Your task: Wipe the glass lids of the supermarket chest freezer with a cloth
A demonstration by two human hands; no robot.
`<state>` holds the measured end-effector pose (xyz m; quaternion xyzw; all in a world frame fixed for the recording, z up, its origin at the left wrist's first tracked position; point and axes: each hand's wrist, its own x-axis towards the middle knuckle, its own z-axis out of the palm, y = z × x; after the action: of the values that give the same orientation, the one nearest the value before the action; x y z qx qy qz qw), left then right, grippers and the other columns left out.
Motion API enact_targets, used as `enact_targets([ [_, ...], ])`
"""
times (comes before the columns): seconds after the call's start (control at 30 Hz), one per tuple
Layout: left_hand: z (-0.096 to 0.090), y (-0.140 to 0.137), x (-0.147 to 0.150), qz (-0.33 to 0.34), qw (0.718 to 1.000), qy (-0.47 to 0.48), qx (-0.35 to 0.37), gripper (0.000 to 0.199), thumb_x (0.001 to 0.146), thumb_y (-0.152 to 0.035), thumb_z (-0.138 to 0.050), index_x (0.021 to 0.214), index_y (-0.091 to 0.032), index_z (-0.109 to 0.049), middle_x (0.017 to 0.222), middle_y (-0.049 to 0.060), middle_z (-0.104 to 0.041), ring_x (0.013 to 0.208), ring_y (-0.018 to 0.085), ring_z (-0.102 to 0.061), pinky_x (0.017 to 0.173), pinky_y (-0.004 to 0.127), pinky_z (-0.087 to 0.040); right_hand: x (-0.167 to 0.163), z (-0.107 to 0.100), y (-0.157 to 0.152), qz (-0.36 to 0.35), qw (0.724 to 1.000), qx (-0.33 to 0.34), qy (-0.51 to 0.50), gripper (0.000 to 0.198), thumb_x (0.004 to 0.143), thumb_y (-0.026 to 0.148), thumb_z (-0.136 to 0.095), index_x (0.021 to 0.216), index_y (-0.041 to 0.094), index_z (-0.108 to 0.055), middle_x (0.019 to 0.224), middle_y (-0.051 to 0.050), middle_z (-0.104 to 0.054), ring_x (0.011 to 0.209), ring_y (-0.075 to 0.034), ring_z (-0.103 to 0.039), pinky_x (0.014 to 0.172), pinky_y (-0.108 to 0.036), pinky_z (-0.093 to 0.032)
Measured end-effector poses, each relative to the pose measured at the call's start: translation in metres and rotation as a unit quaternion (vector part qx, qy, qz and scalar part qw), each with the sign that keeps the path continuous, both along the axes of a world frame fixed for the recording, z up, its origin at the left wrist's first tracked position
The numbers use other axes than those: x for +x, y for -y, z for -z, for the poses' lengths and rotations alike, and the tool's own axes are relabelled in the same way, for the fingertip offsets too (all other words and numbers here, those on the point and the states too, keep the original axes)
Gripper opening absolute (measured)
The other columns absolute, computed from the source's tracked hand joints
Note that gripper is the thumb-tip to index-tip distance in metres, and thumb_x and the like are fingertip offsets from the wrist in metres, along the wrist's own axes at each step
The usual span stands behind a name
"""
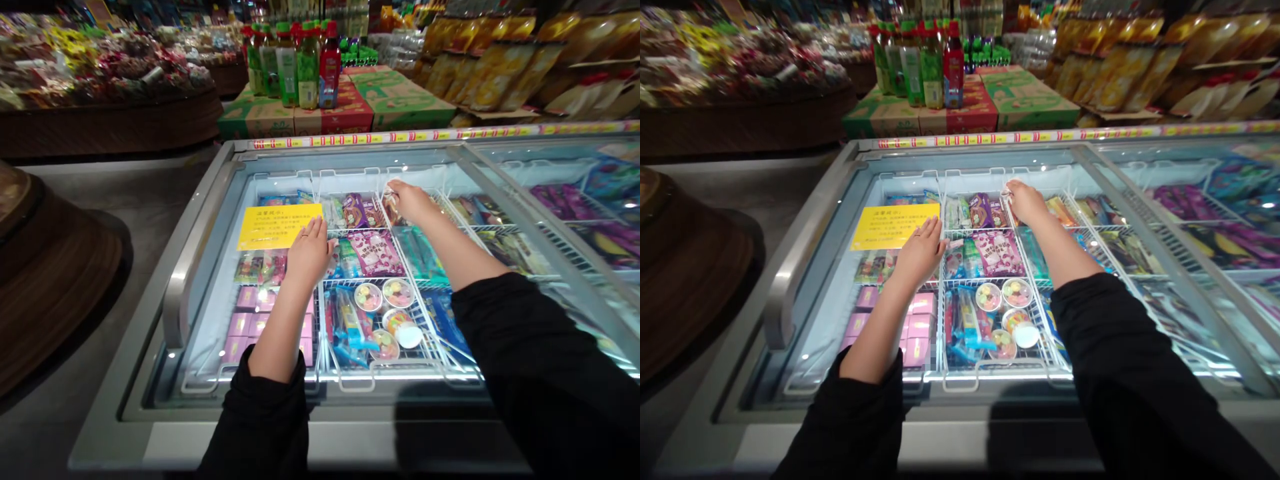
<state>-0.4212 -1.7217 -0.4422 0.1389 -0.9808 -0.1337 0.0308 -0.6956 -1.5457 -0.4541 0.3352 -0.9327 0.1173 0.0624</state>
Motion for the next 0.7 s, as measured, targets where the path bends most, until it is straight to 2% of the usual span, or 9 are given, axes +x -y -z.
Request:
enact_targets([
  [0.07, 0.000, 0.000, 0.000, 0.000, 1.000, -0.001, -0.001, 0.058, 0.113, -0.032, -0.036, 0.165, -0.007, -0.037, 0.174, 0.013, -0.032, 0.163, 0.023, -0.030, 0.134, 0.038, -0.024, 0.004, 0.000, 0.017, -0.003, 1.000, 0.016, 0.000, 0.051, 0.097, 0.011, -0.049, 0.147, 0.013, -0.063, 0.159, -0.014, -0.058, 0.143, -0.032, -0.058, 0.120, -0.047, -0.046],
  [0.13, 0.000, -0.001, 0.000, -0.002, 1.000, -0.003, -0.001, 0.058, 0.113, -0.031, -0.035, 0.165, -0.005, -0.037, 0.174, 0.013, -0.033, 0.163, 0.023, -0.030, 0.134, 0.038, -0.024, 0.008, -0.001, 0.020, -0.034, 0.999, 0.027, 0.002, 0.052, 0.097, 0.010, -0.049, 0.147, 0.014, -0.062, 0.160, -0.013, -0.056, 0.146, -0.030, -0.055, 0.122, -0.045, -0.044],
  [0.27, -0.003, 0.000, 0.000, -0.004, 1.000, 0.001, 0.010, 0.057, 0.113, -0.031, -0.035, 0.165, -0.007, -0.038, 0.174, 0.012, -0.033, 0.163, 0.023, -0.030, 0.134, 0.038, -0.024, 0.006, -0.001, -0.011, -0.120, 0.992, 0.033, -0.011, 0.053, 0.096, 0.013, -0.052, 0.148, 0.019, -0.060, 0.160, -0.011, -0.057, 0.148, -0.028, -0.053, 0.123, -0.046, -0.043],
  [0.37, -0.006, 0.005, 0.001, 0.004, 1.000, 0.001, 0.028, 0.055, 0.114, -0.030, -0.036, 0.164, -0.008, -0.040, 0.173, 0.011, -0.035, 0.162, 0.022, -0.032, 0.134, 0.036, -0.024, 0.000, -0.002, -0.025, -0.087, 0.995, 0.041, -0.026, 0.050, 0.096, 0.015, -0.051, 0.144, 0.018, -0.063, 0.155, -0.015, -0.061, 0.140, -0.033, -0.061, 0.117, -0.050, -0.048],
  [0.5, -0.007, 0.011, 0.001, 0.006, 0.999, -0.005, 0.045, 0.052, 0.113, -0.029, -0.036, 0.162, -0.012, -0.044, 0.171, 0.009, -0.039, 0.161, 0.020, -0.034, 0.133, 0.034, -0.026, 0.002, -0.004, 0.008, -0.025, 0.997, 0.064, -0.025, 0.046, 0.093, 0.012, -0.050, 0.136, 0.014, -0.068, 0.148, -0.020, -0.066, 0.131, -0.038, -0.066, 0.109, -0.052, -0.054],
  [0.57, -0.007, 0.011, 0.000, 0.006, 0.999, -0.006, 0.047, 0.052, 0.113, -0.028, -0.038, 0.162, -0.013, -0.044, 0.172, 0.009, -0.039, 0.161, 0.020, -0.034, 0.133, 0.035, -0.027, 0.008, -0.004, 0.030, -0.015, 0.998, 0.050, -0.026, 0.050, 0.093, 0.010, -0.049, 0.140, 0.016, -0.066, 0.153, -0.017, -0.063, 0.134, -0.037, -0.065, 0.111, -0.052, -0.053],
  [0.63, -0.006, 0.011, 0.000, 0.009, 0.999, -0.008, 0.050, 0.052, 0.112, -0.028, -0.039, 0.162, -0.012, -0.044, 0.171, 0.010, -0.039, 0.161, 0.020, -0.034, 0.133, 0.035, -0.027, 0.015, -0.002, 0.042, -0.032, 0.998, 0.043, -0.022, 0.054, 0.092, 0.007, -0.049, 0.143, 0.019, -0.064, 0.155, -0.014, -0.062, 0.136, -0.034, -0.063, 0.114, -0.052, -0.051],
  [0.7, -0.007, 0.011, 0.000, 0.010, 0.999, -0.011, 0.052, 0.053, 0.112, -0.027, -0.039, 0.162, -0.011, -0.044, 0.171, 0.010, -0.039, 0.161, 0.020, -0.035, 0.133, 0.035, -0.027, 0.023, -0.001, 0.039, -0.076, 0.996, 0.045, -0.018, 0.056, 0.092, 0.006, -0.049, 0.146, 0.017, -0.062, 0.156, -0.014, -0.060, 0.142, -0.032, -0.059, 0.118, -0.050, -0.048],
])
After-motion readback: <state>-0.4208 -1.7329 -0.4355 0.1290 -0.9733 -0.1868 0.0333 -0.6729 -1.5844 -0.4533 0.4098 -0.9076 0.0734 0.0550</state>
